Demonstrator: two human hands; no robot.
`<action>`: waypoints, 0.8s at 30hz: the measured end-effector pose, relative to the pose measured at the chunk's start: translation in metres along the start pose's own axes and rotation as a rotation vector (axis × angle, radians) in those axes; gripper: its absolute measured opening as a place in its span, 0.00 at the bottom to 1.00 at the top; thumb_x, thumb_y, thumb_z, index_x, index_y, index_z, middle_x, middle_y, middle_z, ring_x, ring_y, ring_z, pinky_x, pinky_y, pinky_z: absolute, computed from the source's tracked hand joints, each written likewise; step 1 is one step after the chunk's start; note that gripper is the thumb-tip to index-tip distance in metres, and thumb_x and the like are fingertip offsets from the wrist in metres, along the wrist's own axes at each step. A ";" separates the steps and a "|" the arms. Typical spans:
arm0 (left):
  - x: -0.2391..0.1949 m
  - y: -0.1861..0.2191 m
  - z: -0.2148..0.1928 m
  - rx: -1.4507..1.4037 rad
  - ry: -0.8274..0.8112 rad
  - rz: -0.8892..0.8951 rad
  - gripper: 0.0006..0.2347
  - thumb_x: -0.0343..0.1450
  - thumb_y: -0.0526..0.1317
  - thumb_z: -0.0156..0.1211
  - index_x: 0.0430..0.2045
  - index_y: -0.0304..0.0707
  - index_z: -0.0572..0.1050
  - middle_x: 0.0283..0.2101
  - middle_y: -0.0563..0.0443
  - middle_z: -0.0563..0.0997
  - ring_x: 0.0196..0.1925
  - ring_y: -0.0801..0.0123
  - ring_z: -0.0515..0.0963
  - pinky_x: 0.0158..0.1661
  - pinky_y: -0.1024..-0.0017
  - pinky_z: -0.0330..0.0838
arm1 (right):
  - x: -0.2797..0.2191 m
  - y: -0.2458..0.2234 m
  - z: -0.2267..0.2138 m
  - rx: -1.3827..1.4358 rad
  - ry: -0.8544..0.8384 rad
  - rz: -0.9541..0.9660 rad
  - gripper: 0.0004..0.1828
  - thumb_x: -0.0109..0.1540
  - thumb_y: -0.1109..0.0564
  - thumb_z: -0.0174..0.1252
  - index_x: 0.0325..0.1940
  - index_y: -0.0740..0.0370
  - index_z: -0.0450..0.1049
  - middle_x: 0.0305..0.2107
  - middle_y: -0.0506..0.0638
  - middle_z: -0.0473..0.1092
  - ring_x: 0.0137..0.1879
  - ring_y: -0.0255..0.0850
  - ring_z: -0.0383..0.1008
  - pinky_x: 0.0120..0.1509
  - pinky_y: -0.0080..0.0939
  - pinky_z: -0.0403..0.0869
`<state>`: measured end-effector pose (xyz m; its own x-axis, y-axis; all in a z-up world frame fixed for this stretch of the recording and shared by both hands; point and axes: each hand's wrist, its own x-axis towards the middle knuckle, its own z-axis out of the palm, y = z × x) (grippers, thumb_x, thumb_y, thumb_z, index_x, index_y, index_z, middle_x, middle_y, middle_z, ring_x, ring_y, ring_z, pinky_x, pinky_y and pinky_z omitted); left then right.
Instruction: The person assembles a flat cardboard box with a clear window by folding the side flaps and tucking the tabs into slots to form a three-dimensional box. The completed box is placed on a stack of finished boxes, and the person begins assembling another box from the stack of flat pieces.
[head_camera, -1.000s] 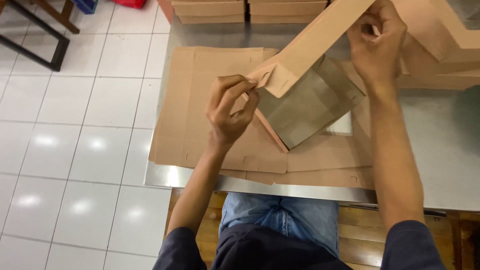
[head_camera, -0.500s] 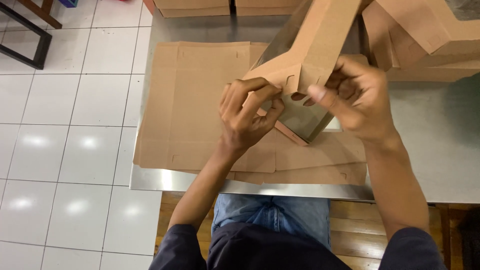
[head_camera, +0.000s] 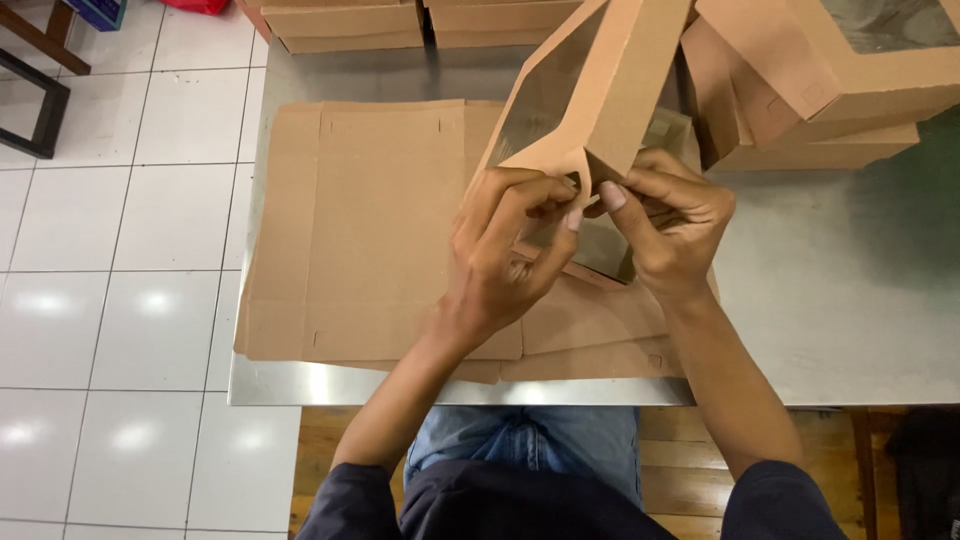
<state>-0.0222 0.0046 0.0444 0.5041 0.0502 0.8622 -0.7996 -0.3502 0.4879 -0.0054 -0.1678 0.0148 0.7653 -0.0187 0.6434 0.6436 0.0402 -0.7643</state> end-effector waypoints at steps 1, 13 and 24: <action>0.000 0.001 0.003 -0.058 -0.002 -0.033 0.05 0.69 0.30 0.64 0.36 0.38 0.78 0.35 0.53 0.79 0.33 0.67 0.80 0.37 0.72 0.78 | 0.001 0.001 0.001 -0.010 0.006 -0.038 0.03 0.64 0.72 0.64 0.41 0.79 0.78 0.30 0.64 0.72 0.34 0.39 0.74 0.36 0.39 0.74; 0.001 0.004 0.006 -0.030 0.068 -0.011 0.06 0.68 0.27 0.66 0.35 0.34 0.79 0.31 0.52 0.77 0.29 0.67 0.78 0.32 0.72 0.79 | -0.006 -0.002 0.018 0.003 0.139 -0.104 0.07 0.62 0.71 0.65 0.42 0.80 0.76 0.27 0.61 0.71 0.29 0.37 0.72 0.31 0.34 0.71; 0.002 0.003 0.003 0.034 -0.004 -0.025 0.07 0.68 0.28 0.66 0.36 0.40 0.79 0.33 0.56 0.78 0.32 0.69 0.80 0.36 0.71 0.78 | -0.008 0.009 0.011 0.057 0.123 -0.086 0.06 0.62 0.72 0.64 0.40 0.79 0.74 0.27 0.62 0.70 0.30 0.41 0.76 0.32 0.34 0.73</action>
<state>-0.0229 0.0009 0.0468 0.5250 0.0558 0.8493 -0.7752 -0.3805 0.5042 -0.0055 -0.1564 0.0032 0.7052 -0.1463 0.6937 0.7079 0.0902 -0.7006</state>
